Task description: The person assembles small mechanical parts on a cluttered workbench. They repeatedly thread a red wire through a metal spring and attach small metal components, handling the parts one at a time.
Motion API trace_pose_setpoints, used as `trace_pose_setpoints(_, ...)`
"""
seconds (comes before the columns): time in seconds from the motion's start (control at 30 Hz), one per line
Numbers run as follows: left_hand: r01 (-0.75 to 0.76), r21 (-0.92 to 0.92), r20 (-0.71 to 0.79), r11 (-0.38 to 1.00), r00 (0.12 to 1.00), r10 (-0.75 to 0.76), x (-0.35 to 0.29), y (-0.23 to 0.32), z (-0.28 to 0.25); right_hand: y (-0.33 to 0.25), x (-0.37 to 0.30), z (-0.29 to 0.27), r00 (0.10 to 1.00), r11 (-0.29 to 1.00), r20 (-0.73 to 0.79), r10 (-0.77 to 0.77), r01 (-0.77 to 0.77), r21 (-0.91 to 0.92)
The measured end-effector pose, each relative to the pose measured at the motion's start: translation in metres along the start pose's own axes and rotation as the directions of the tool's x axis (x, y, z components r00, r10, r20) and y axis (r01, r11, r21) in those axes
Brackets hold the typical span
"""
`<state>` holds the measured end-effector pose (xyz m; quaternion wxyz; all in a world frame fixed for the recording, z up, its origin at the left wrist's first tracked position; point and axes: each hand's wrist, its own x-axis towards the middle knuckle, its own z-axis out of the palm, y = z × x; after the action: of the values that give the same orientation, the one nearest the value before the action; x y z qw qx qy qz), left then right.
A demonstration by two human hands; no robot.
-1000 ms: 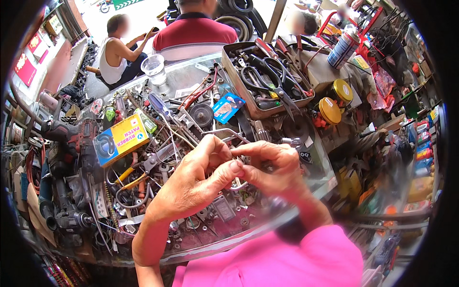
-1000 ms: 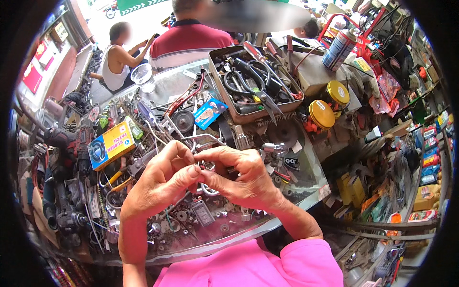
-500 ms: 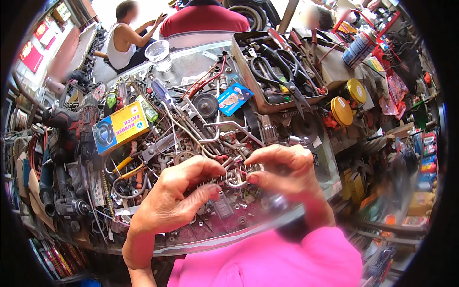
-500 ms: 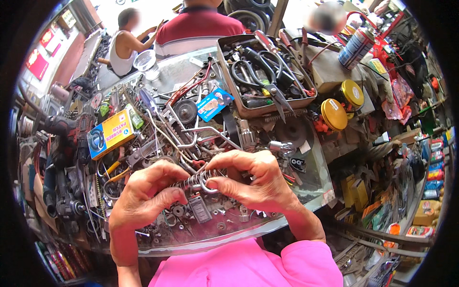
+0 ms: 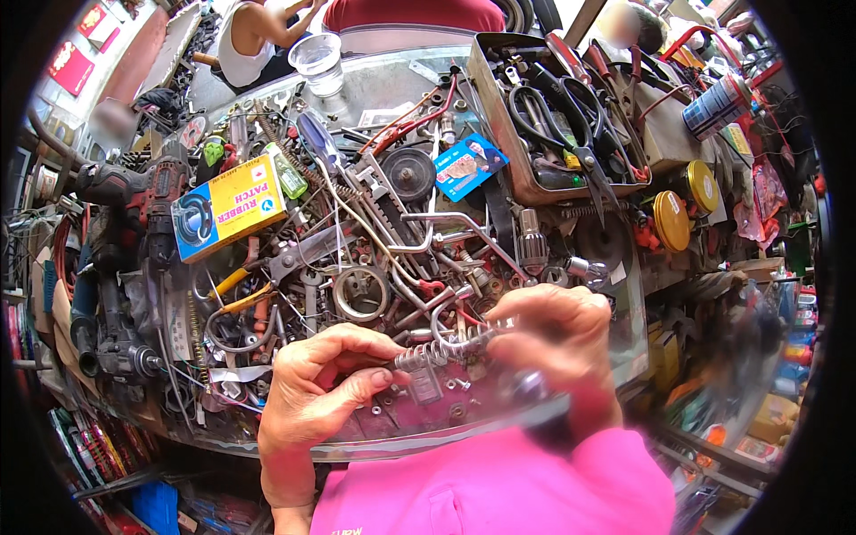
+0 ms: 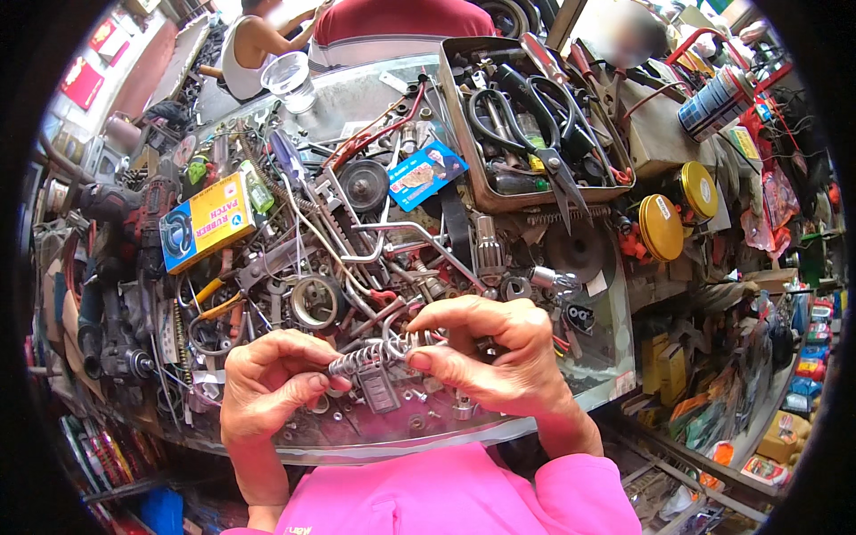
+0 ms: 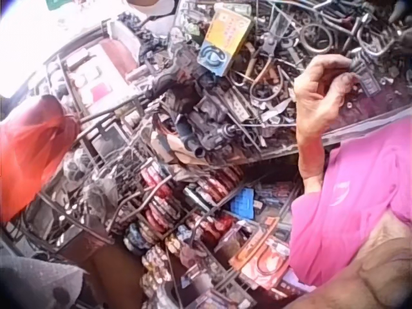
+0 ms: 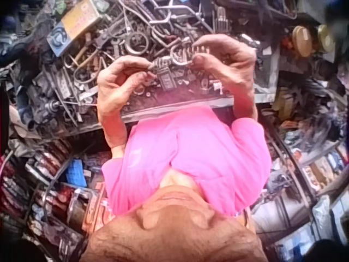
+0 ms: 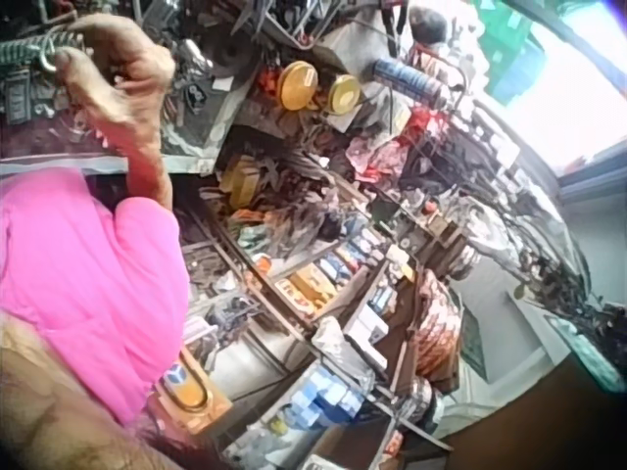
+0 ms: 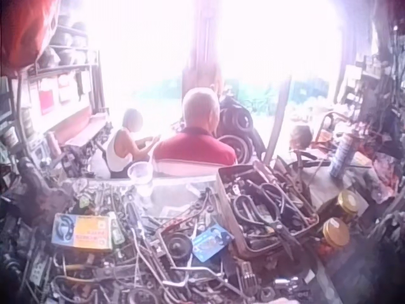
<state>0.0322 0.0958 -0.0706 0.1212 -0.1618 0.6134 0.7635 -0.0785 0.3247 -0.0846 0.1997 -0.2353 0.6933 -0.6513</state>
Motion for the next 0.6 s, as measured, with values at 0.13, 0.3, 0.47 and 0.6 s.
trace_pose_setpoints(0.13, -0.224, 0.166, -0.200, 0.960, 0.946, 0.255, -0.003, -0.016, -0.003, -0.004, 0.000, -0.006, 0.967, 0.984, -0.230, 0.114, -0.078, 0.160)
trace_pose_setpoints(0.3, -0.142, 0.802, -0.341, 0.580, 0.688, 0.640, 0.003, -0.025, -0.018, -0.002, 0.005, -0.010, 0.934, 0.977, -0.307, 0.182, -0.137, 0.161)
trace_pose_setpoints(0.47, -0.080, 0.895, -0.304, 0.439, 0.611, 0.731, 0.009, -0.034, -0.030, 0.009, 0.004, -0.001, 0.959, 0.984, -0.232, 0.165, -0.146, 0.097)
trace_pose_setpoints(0.6, -0.069, 0.925, -0.274, 0.374, 0.562, 0.780, 0.011, -0.038, -0.033, 0.010, 0.005, 0.003, 0.971, 0.985, -0.168, 0.172, -0.164, 0.060)
